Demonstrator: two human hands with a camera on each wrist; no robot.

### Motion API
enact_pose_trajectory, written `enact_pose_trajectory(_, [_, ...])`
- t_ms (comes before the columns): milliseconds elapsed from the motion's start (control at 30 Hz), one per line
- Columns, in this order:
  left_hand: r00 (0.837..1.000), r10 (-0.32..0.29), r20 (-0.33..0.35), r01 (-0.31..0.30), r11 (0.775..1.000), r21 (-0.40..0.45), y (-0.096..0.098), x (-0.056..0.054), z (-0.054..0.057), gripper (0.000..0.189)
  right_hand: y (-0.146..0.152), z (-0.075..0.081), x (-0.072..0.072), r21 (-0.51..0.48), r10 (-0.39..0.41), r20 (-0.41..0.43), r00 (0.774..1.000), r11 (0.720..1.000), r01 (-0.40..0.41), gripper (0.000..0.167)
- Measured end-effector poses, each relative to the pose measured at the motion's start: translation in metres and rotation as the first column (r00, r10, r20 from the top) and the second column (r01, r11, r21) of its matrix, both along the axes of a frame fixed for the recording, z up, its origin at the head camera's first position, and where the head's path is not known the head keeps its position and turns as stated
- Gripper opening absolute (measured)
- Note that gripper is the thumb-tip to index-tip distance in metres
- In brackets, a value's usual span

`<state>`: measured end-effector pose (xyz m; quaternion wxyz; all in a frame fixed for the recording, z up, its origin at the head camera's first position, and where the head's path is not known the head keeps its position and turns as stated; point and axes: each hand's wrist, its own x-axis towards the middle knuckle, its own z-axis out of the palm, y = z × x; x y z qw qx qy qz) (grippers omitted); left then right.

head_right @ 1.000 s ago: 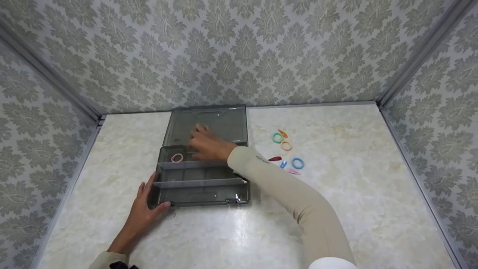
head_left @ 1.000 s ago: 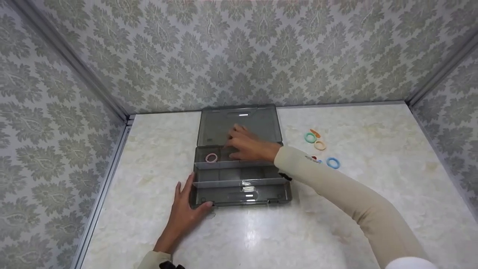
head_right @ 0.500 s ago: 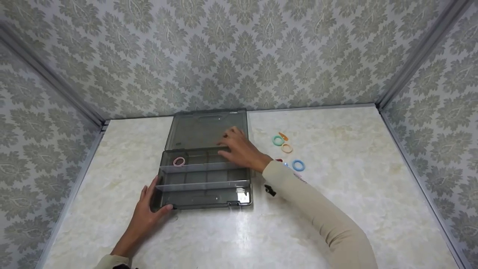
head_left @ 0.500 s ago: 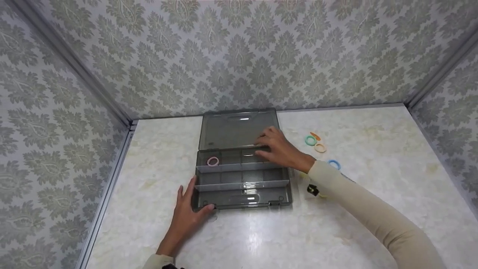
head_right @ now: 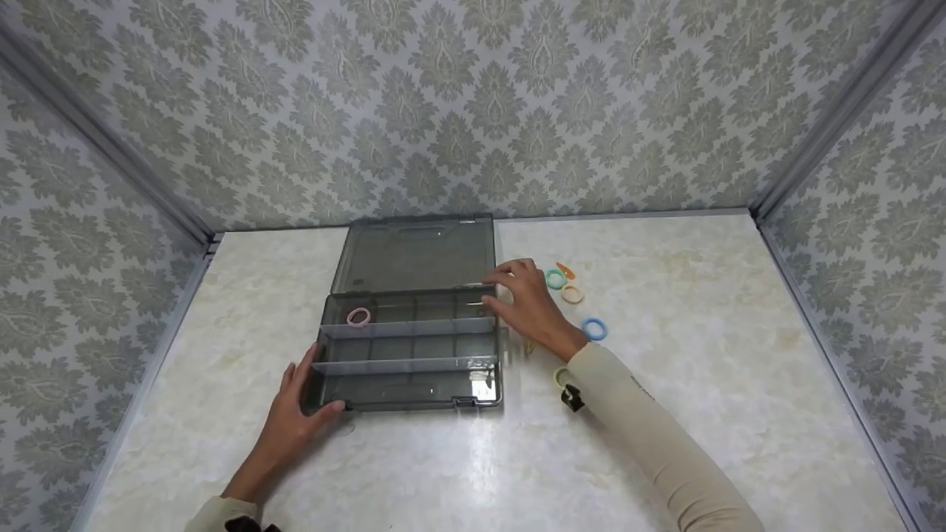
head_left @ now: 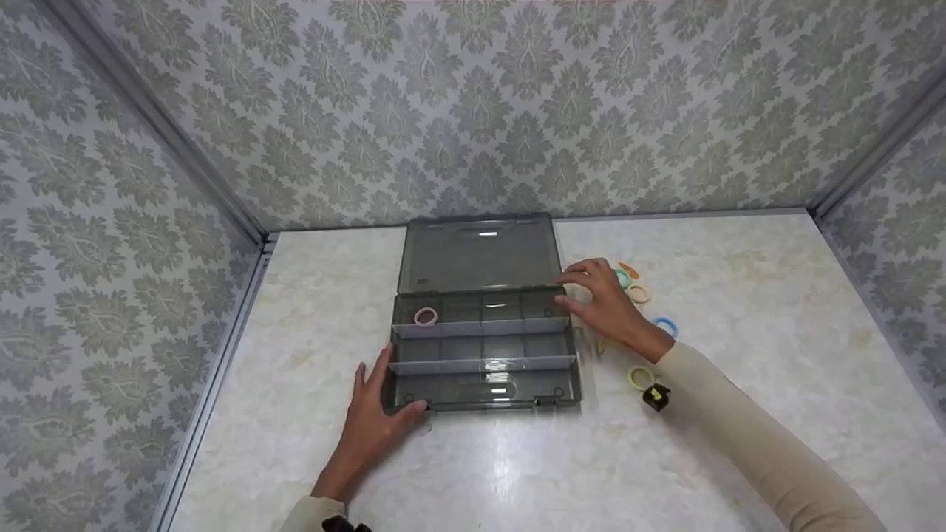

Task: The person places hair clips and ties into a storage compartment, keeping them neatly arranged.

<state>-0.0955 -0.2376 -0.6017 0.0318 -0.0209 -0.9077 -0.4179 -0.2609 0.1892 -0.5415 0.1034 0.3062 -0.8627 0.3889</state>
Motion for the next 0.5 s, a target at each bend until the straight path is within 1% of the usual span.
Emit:
enact_pose_trajectory(100, [1.0,0.005,0.005,-0.005,1.0,0.012,0.0,0.0,-0.001,0.109,0.011,-0.003,0.002,-0.073,-0.054,0.049,0.997,0.996,0.058,0.027])
enact_pose_trajectory(233, [1.0,0.002,0.013,-0.002,1.0,0.024,0.001,-0.001,-0.002,0.11,0.027,-0.008,0.004,-0.157,-0.136,0.087,0.987,0.976,0.148,0.025])
enact_pose_trajectory(367, [1.0,0.002,0.012,-0.002,1.0,0.025,0.0,0.0,-0.002,0.11,0.043,-0.017,0.006,-0.174,-0.213,0.122,0.969,0.957,0.233,0.028])
enact_pose_trajectory(500, [1.0,0.011,0.014,-0.011,1.0,0.017,-0.001,0.0,-0.002,0.11,0.056,-0.024,0.007,-0.163,-0.259,0.195,0.946,0.942,0.292,0.032])
